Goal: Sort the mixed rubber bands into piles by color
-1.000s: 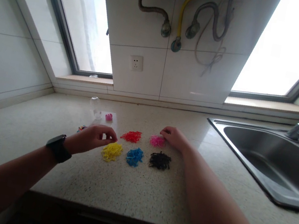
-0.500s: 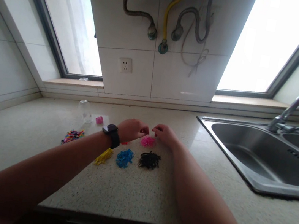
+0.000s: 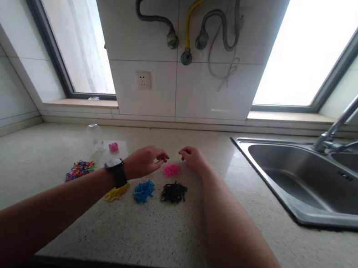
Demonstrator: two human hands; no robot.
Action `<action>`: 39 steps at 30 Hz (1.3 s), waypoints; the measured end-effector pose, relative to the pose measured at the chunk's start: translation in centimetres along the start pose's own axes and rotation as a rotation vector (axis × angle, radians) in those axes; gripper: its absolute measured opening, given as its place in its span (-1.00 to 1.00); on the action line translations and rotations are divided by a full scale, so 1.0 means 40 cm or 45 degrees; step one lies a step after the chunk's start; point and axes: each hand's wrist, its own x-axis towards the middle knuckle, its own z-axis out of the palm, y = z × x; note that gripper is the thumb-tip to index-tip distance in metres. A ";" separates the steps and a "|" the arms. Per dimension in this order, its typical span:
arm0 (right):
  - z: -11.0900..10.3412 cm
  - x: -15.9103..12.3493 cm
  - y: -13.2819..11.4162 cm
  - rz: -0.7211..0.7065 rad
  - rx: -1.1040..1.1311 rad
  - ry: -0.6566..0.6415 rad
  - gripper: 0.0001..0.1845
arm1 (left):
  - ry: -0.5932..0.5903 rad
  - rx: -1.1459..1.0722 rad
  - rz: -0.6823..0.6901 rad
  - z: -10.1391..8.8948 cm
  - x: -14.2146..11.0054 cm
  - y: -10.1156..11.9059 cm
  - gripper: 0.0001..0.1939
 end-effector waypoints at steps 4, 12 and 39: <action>0.000 -0.001 0.002 0.005 -0.030 -0.008 -0.67 | 0.005 -0.137 0.110 -0.040 -0.128 0.073 -0.83; -0.002 -0.001 0.008 0.022 -0.030 -0.013 -0.69 | -0.372 -0.627 0.226 -0.006 -0.332 0.207 -0.81; 0.024 -0.045 -0.109 -0.004 0.227 -0.086 -0.67 | -0.142 -0.143 0.791 0.096 -0.358 0.165 -0.77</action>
